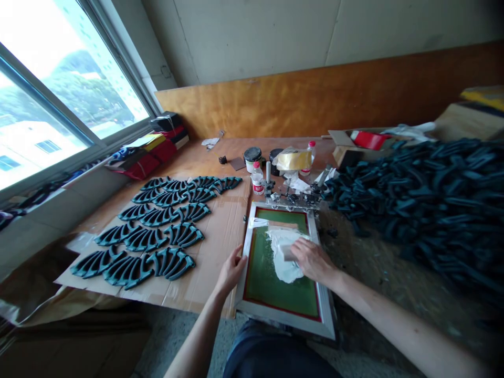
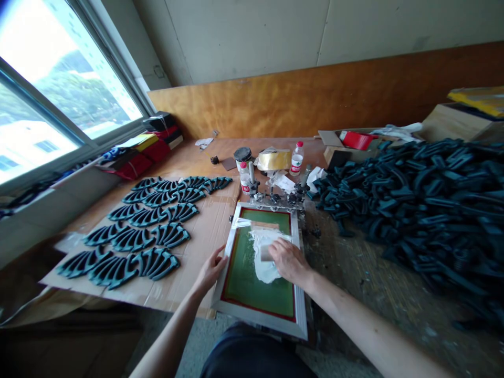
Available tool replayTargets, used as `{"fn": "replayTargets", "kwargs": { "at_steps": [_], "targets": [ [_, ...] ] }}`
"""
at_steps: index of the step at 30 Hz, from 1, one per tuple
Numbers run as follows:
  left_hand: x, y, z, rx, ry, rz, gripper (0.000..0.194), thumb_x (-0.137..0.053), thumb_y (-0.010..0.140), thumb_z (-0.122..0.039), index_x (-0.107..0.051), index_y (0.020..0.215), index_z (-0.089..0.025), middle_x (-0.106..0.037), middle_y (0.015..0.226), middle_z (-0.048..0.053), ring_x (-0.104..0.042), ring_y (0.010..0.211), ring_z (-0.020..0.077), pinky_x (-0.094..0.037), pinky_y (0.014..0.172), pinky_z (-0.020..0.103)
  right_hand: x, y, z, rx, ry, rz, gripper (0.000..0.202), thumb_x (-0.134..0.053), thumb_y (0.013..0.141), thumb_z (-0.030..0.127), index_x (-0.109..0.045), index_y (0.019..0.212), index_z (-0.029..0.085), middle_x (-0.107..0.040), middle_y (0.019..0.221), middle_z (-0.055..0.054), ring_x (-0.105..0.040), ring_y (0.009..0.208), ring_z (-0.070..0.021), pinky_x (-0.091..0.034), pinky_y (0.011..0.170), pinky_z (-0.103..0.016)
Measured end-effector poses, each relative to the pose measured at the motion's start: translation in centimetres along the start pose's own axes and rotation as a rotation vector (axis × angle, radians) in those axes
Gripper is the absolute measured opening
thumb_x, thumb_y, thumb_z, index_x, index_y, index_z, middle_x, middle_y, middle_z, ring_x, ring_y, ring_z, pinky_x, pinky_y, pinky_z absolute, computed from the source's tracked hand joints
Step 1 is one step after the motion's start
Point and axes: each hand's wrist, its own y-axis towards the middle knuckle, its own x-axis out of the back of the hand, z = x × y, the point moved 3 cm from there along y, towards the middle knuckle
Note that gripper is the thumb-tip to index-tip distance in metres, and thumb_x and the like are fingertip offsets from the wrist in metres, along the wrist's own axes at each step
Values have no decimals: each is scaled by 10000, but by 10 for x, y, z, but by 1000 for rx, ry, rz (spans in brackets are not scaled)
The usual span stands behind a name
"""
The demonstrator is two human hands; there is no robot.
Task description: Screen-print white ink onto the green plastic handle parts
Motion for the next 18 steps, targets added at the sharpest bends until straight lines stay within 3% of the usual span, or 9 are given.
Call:
{"fn": "replayTargets", "kwargs": {
  "at_steps": [3, 5, 7, 10, 12, 15, 18],
  "targets": [
    [1, -1, -3, -37, 8, 24, 573, -524, 837, -499, -527, 1341, -226, -623, 696, -15, -571, 627, 132, -445, 582, 223, 7, -24, 6, 198, 94, 41, 261, -460, 730, 6, -624, 848, 172, -625, 861, -77, -542, 866, -215, -430, 782, -330],
    [0, -2, -3, -38, 25, 11, 561, -527, 834, -507, -547, 1320, -228, -633, 707, -10, -579, 636, 137, -451, 592, 228, 15, -26, 5, 246, 148, 112, 258, -477, 698, 5, -616, 808, 192, -621, 821, -55, -542, 829, -205, -421, 755, -322],
    [0, -2, -2, -33, 31, -5, 559, -533, 825, -521, -562, 1302, -231, -637, 707, -10, -580, 631, 139, -452, 591, 231, 19, -22, 3, 207, 163, 123, 232, -491, 691, 5, -601, 761, 196, -612, 780, -39, -537, 803, -202, -415, 735, -320],
    [-2, -1, -2, -47, -39, 8, 581, -534, 816, -521, -550, 1308, -213, -629, 697, -12, -571, 619, 135, -437, 569, 225, 15, -23, 6, 166, 100, -63, 247, -461, 750, 6, -633, 816, 170, -632, 841, -71, -538, 874, -223, -423, 784, -347],
    [-4, -1, -2, -61, -116, 30, 604, -534, 813, -511, -534, 1319, -182, -616, 693, -12, -559, 610, 129, -419, 550, 219, 8, -34, 12, 225, 77, -162, 294, -431, 781, 10, -654, 914, 147, -646, 911, -97, -541, 927, -229, -428, 833, -364],
    [-4, -1, -3, -66, -180, 35, 644, -560, 790, -521, -540, 1302, -132, -585, 661, -19, -530, 584, 118, -386, 520, 213, 5, -39, 14, 245, 128, -102, 229, -490, 798, 54, -655, 912, 166, -648, 894, -76, -551, 908, -218, -434, 847, -365],
    [0, -4, -9, -48, -204, 43, 694, -598, 754, -553, -540, 1301, -131, -542, 605, -44, -485, 533, 101, -342, 483, 205, 19, -12, 3, 103, 131, -47, 159, -619, 809, 139, -649, 954, 198, -648, 875, -46, -564, 866, -213, -451, 816, -355]
  ]
}}
